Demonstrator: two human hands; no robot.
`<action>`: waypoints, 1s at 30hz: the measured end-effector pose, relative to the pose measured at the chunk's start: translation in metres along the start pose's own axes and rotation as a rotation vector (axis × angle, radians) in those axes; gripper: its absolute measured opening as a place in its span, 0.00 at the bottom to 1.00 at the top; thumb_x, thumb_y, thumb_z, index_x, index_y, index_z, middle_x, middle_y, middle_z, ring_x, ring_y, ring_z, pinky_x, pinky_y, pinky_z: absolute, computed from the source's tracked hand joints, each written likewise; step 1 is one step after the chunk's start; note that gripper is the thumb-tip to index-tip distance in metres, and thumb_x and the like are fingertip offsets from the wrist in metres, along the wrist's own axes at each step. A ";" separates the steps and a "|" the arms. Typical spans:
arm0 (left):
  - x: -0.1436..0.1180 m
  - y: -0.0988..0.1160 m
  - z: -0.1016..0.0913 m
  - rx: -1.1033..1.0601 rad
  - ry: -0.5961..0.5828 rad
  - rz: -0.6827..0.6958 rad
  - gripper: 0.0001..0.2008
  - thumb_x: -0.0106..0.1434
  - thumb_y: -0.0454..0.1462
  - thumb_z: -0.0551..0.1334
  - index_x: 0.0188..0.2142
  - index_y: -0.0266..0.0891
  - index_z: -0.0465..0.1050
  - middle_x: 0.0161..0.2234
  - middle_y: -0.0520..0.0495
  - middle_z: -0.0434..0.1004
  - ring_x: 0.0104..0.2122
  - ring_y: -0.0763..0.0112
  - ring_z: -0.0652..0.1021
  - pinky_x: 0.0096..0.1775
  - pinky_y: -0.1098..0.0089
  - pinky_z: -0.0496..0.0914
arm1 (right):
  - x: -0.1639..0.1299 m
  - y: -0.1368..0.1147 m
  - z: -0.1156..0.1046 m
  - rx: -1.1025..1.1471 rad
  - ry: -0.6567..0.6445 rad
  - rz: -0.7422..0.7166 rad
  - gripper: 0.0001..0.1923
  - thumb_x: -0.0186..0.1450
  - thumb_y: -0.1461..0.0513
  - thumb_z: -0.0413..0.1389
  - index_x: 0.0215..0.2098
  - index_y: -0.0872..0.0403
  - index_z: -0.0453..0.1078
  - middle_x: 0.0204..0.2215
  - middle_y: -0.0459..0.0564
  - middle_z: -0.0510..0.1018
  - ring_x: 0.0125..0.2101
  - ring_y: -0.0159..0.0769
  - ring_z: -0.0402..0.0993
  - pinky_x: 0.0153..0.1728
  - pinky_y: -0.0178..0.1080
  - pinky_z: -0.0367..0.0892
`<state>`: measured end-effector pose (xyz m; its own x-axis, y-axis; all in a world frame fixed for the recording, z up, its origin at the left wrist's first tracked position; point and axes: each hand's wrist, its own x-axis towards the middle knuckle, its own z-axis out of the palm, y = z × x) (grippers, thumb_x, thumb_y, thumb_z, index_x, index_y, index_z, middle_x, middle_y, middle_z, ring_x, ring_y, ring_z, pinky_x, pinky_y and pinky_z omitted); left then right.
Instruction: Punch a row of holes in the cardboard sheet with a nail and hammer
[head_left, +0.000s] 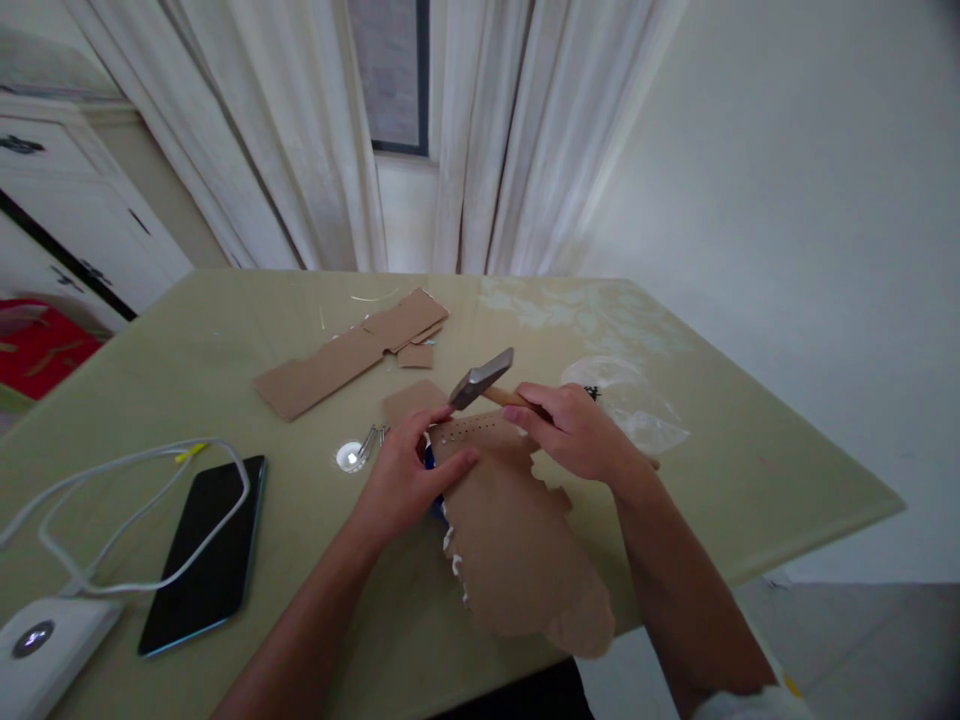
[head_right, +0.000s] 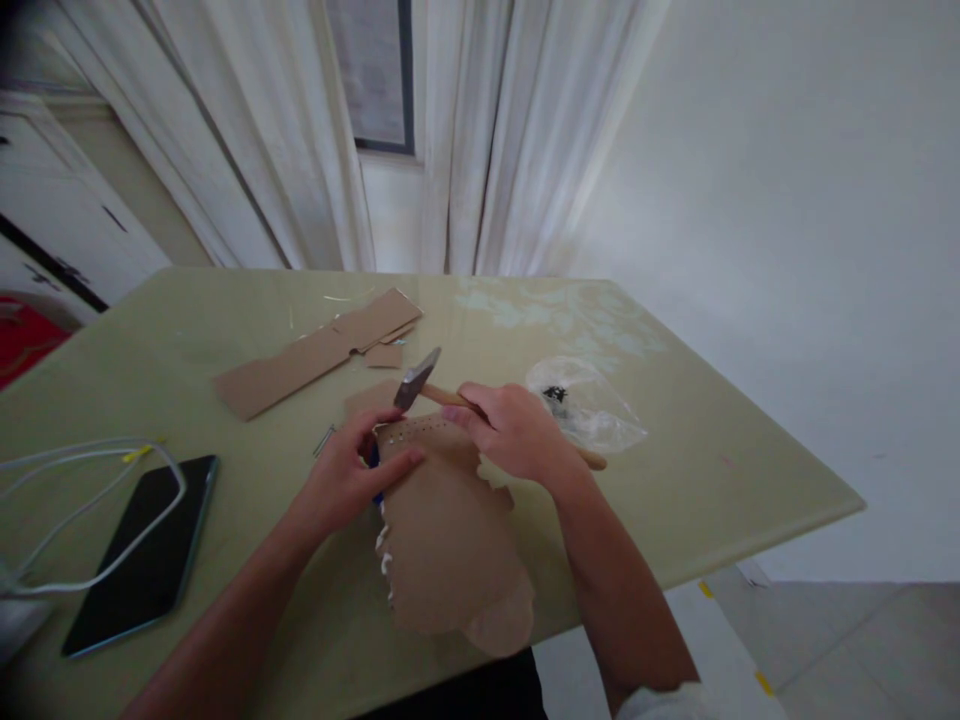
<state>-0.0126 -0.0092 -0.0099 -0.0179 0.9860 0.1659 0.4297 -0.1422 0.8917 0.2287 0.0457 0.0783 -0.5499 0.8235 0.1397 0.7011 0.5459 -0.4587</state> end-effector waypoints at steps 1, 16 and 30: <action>0.000 0.001 -0.001 0.014 -0.006 -0.021 0.29 0.63 0.53 0.73 0.58 0.44 0.80 0.48 0.43 0.84 0.39 0.59 0.80 0.40 0.61 0.73 | 0.000 0.005 0.003 0.000 0.061 0.043 0.23 0.80 0.49 0.51 0.30 0.51 0.65 0.20 0.42 0.68 0.23 0.32 0.63 0.30 0.38 0.49; 0.003 0.005 -0.009 -0.102 -0.032 -0.248 0.30 0.62 0.63 0.67 0.44 0.39 0.84 0.29 0.48 0.79 0.28 0.64 0.75 0.29 0.67 0.68 | 0.000 0.049 0.036 -0.357 0.134 0.278 0.24 0.82 0.47 0.46 0.43 0.52 0.76 0.31 0.53 0.84 0.29 0.41 0.76 0.32 0.40 0.50; 0.007 -0.002 -0.025 -0.157 -0.102 -0.268 0.29 0.62 0.61 0.67 0.45 0.39 0.84 0.36 0.46 0.84 0.35 0.61 0.79 0.36 0.66 0.72 | -0.001 0.047 0.042 -0.333 0.110 0.266 0.24 0.82 0.46 0.46 0.45 0.52 0.77 0.31 0.51 0.84 0.28 0.39 0.75 0.31 0.40 0.49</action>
<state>-0.0360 -0.0039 -0.0005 -0.0175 0.9927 -0.1195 0.2773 0.1196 0.9533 0.2428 0.0645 0.0195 -0.2910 0.9440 0.1557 0.9298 0.3174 -0.1864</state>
